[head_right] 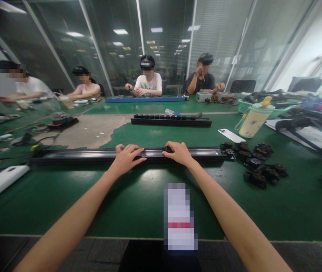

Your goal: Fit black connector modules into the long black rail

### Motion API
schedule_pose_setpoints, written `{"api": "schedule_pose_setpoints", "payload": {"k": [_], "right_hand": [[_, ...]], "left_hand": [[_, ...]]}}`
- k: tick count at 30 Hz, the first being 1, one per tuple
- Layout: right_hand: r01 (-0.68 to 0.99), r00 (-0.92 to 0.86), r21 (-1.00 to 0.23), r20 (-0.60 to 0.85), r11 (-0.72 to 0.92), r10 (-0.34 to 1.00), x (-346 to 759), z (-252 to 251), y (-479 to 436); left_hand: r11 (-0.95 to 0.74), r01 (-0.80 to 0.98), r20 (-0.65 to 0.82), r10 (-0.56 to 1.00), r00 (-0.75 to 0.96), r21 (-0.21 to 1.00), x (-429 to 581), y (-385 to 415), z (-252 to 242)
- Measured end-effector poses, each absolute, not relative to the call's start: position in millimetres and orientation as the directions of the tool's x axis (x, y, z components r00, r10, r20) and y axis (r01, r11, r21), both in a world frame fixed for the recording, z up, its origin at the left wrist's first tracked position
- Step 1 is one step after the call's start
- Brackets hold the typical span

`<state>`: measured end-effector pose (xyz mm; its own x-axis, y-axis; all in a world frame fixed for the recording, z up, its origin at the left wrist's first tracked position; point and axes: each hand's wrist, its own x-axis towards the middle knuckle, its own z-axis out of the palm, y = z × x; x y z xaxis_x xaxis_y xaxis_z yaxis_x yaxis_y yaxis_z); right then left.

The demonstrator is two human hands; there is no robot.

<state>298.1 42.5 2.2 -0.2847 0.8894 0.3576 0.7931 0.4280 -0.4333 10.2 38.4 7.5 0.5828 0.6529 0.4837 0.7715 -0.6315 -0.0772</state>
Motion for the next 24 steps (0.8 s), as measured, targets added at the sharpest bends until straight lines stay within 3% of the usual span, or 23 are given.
{"api": "schedule_pose_setpoints", "payload": {"k": [24], "right_hand": [[0.758,-0.343,-0.437,0.364,0.484,0.866,306.4,0.1,47.5]], "left_hand": [[-0.633,0.771,0.483,0.654,0.582,-0.072,10.4,39.8,6.4]]}}
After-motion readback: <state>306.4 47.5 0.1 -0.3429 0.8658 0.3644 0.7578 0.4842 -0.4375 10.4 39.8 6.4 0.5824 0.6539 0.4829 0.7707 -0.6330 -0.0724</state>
